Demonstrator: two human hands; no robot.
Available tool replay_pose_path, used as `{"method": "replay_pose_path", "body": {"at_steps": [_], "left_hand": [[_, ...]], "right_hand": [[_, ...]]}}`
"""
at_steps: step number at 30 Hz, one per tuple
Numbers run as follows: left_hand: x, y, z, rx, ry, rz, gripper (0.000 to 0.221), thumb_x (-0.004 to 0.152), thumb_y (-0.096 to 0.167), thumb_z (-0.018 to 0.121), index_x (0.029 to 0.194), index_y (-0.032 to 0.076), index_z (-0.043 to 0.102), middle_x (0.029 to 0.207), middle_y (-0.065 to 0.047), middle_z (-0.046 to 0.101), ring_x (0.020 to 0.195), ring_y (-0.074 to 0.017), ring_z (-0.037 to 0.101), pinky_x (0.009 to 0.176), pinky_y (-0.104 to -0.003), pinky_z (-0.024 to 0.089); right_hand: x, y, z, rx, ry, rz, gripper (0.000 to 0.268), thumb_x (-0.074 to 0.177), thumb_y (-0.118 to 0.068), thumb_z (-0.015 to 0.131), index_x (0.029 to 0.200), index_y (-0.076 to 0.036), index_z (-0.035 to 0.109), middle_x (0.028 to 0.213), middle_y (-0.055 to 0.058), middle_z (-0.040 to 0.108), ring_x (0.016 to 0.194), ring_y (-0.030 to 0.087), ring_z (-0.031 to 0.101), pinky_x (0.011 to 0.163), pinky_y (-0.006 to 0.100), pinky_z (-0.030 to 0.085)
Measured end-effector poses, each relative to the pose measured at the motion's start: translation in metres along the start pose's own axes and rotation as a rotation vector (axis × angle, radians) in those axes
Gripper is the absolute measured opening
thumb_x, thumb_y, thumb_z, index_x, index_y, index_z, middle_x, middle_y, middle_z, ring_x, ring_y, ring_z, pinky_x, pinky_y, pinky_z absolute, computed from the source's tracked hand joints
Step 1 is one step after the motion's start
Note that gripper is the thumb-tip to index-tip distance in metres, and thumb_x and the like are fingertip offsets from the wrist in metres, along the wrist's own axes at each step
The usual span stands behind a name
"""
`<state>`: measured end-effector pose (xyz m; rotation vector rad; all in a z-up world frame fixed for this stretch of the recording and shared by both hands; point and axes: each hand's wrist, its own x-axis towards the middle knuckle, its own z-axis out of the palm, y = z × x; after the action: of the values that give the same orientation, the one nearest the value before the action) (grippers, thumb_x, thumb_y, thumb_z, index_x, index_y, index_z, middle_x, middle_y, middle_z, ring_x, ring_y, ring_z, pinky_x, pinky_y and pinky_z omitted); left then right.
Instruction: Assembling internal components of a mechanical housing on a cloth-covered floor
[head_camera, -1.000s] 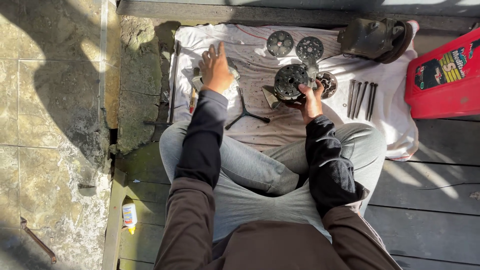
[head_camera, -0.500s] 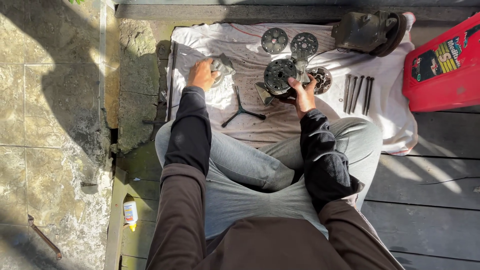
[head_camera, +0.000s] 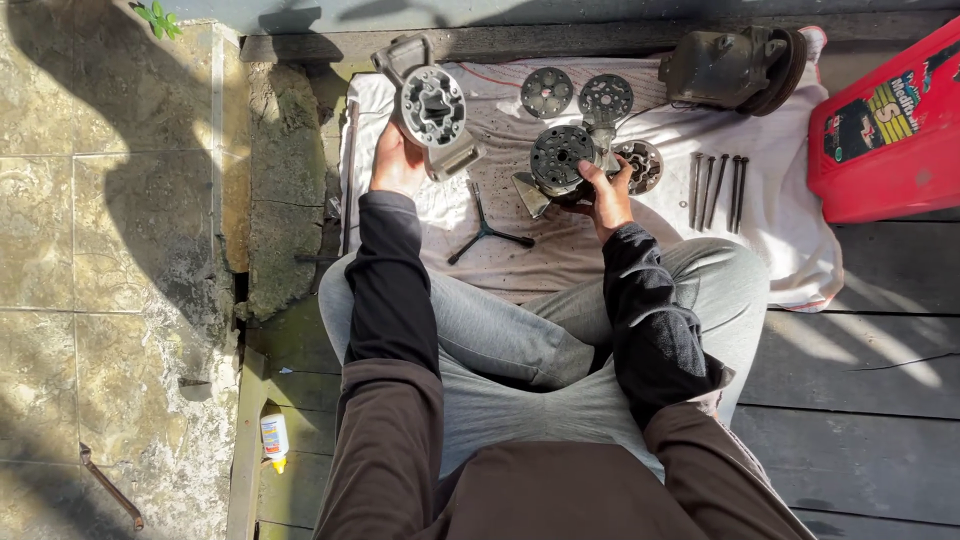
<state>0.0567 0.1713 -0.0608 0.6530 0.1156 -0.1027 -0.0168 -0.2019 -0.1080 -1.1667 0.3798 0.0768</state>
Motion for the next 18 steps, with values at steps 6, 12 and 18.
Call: {"method": "replay_pose_path", "body": {"at_steps": [6,12,18], "left_hand": [[-0.048,-0.005,0.096,0.024,-0.455,-0.222,0.058,0.107,0.049,0.045,0.150,0.010,0.047,0.143,-0.019,0.059,0.128,-0.0387,0.063,0.103,-0.051,0.059],[-0.054,-0.029,0.129,-0.035,-0.124,-0.257,0.051,0.097,0.046,0.065,0.127,0.004,0.065,0.124,-0.024,0.069,0.108,-0.0459,0.071,0.085,-0.073,0.060],[-0.047,-0.047,0.111,0.184,-0.273,-0.104,0.052,0.092,0.025,0.077,0.135,0.006,0.055,0.125,-0.027,0.068,0.108,-0.0435,0.072,0.087,-0.066,0.062]], "right_hand": [[-0.025,-0.035,0.014,-0.006,-0.141,-0.032,0.097,0.084,-0.034,0.075,0.149,-0.003,0.011,0.142,0.032,0.036,0.133,0.042,0.044,0.106,0.055,0.042],[0.030,0.028,-0.019,-0.059,-0.031,-0.025,0.101,0.088,-0.042,0.096,0.152,-0.016,0.023,0.134,0.023,0.052,0.116,0.034,0.060,0.080,0.049,0.061],[0.013,0.010,-0.007,-0.103,-0.042,-0.071,0.102,0.086,-0.045,0.100,0.150,-0.012,0.028,0.134,0.029,0.052,0.119,0.037,0.058,0.086,0.051,0.060]]}}
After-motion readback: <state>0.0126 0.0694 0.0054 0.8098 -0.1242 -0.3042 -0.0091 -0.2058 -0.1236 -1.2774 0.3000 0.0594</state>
